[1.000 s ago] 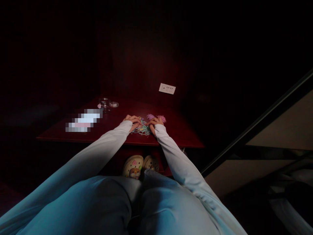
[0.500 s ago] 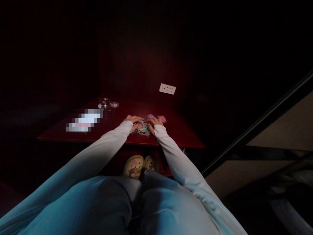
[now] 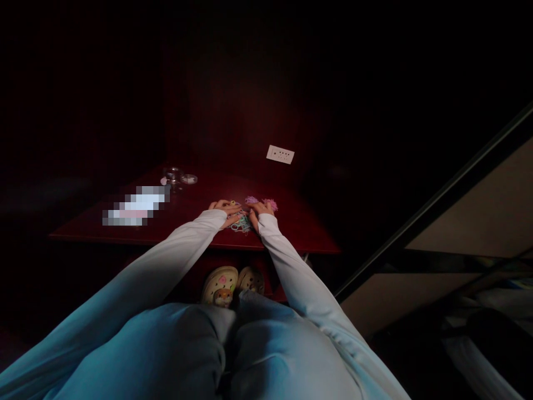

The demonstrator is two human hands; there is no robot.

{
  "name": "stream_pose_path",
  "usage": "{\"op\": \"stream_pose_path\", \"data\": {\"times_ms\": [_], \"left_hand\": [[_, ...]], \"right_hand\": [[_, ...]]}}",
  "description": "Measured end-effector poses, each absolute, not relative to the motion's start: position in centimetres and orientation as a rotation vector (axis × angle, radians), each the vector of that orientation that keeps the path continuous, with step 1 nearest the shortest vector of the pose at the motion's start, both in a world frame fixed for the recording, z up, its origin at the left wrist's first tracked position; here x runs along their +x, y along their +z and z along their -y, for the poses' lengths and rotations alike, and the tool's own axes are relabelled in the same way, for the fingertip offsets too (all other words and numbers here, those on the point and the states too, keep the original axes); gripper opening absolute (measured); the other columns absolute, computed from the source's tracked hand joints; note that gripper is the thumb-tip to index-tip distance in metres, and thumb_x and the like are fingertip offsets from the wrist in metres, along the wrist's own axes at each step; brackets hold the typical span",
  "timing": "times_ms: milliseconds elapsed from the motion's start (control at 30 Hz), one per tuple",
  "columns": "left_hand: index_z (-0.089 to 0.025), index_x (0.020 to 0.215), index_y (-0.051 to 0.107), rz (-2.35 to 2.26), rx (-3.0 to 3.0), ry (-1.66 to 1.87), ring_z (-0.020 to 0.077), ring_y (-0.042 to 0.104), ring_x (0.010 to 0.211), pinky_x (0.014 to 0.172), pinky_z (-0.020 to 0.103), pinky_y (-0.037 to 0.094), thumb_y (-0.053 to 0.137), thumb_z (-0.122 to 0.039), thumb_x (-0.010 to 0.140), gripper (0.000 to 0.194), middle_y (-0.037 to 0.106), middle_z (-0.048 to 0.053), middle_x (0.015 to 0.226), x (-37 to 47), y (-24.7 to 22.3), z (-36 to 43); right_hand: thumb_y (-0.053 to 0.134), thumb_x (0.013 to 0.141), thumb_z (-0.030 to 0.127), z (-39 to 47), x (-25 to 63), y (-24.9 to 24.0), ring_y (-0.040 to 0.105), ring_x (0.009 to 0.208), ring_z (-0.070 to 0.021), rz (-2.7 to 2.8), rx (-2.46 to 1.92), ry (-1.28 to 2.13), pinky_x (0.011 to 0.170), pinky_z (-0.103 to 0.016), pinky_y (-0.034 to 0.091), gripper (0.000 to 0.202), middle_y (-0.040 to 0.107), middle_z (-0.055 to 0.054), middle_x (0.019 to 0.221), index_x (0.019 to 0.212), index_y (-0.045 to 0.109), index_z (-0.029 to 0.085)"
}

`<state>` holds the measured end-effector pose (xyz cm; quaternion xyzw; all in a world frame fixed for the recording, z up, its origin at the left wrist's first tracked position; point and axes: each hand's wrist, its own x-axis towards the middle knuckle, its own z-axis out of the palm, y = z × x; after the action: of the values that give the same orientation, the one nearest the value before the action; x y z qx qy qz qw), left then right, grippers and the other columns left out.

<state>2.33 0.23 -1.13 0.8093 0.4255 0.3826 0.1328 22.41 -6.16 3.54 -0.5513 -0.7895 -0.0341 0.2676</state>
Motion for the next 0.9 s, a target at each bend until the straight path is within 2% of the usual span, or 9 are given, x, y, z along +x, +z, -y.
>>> {"op": "stream_pose_path", "data": {"times_ms": [133,333,467,600,733,900], "left_hand": [[-0.038,0.119,0.081,-1.204,2.301,1.141,0.0308,0.054,0.126,0.112,0.047,0.039,0.067,-0.051,0.087,0.037,0.076,-0.001,0.135,2.0,-0.9,-0.3],[-0.028,0.134,0.076,-1.094,2.277,1.226,0.0288,0.055,0.124,0.120,0.047,0.041,0.054,-0.047,0.099,0.046,0.069,0.003,0.146,1.4,-0.5,0.2],[-0.028,0.140,0.072,-1.017,2.330,1.198,0.0279,0.055,0.122,0.120,0.047,0.042,0.052,-0.048,0.102,0.048,0.065,0.002,0.151,1.0,0.0,0.8],[-0.027,0.140,0.072,-0.990,2.321,1.180,0.0285,0.055,0.127,0.120,0.048,0.042,0.050,-0.048,0.103,0.048,0.066,0.004,0.150,1.0,0.5,1.2],[-0.027,0.140,0.071,-0.948,2.307,1.143,0.0277,0.054,0.136,0.122,0.048,0.039,0.044,-0.046,0.105,0.049,0.063,0.002,0.153,0.8,0.7,1.2],[-0.024,0.142,0.071,-0.916,2.277,1.139,0.0285,0.055,0.137,0.122,0.046,0.039,0.040,-0.049,0.106,0.054,0.060,0.003,0.156,0.5,0.7,0.9]], "right_hand": [[0.044,0.106,0.030,5.8,22.4,3.4,0.050,0.117,-0.0261,2.122,-1.521,-0.099,0.106,-0.036,0.039,0.040,0.069,-0.009,0.126,0.136,0.069,0.024],[0.055,0.103,0.031,4.4,22.8,2.1,0.050,0.122,-0.0265,2.037,-1.529,-0.036,0.106,-0.037,0.040,0.035,0.068,-0.008,0.128,0.133,0.072,0.026],[0.061,0.102,0.040,3.5,22.7,1.3,0.051,0.120,-0.0270,1.960,-1.492,0.039,0.105,-0.039,0.041,0.028,0.070,-0.006,0.122,0.122,0.078,0.030],[0.067,0.097,0.051,2.5,22.3,1.1,0.051,0.122,-0.0273,1.853,-1.478,0.146,0.109,-0.041,0.040,0.035,0.069,-0.005,0.124,0.123,0.079,0.032],[0.075,0.087,0.058,1.8,22.0,0.8,0.051,0.123,-0.0277,1.725,-1.464,0.265,0.110,-0.041,0.042,0.033,0.068,-0.005,0.123,0.106,0.085,0.032],[0.084,0.078,0.047,1.5,22.3,0.5,0.051,0.125,-0.0292,1.562,-1.451,0.356,0.111,-0.042,0.041,0.019,0.068,-0.005,0.121,0.085,0.085,0.030]]}}
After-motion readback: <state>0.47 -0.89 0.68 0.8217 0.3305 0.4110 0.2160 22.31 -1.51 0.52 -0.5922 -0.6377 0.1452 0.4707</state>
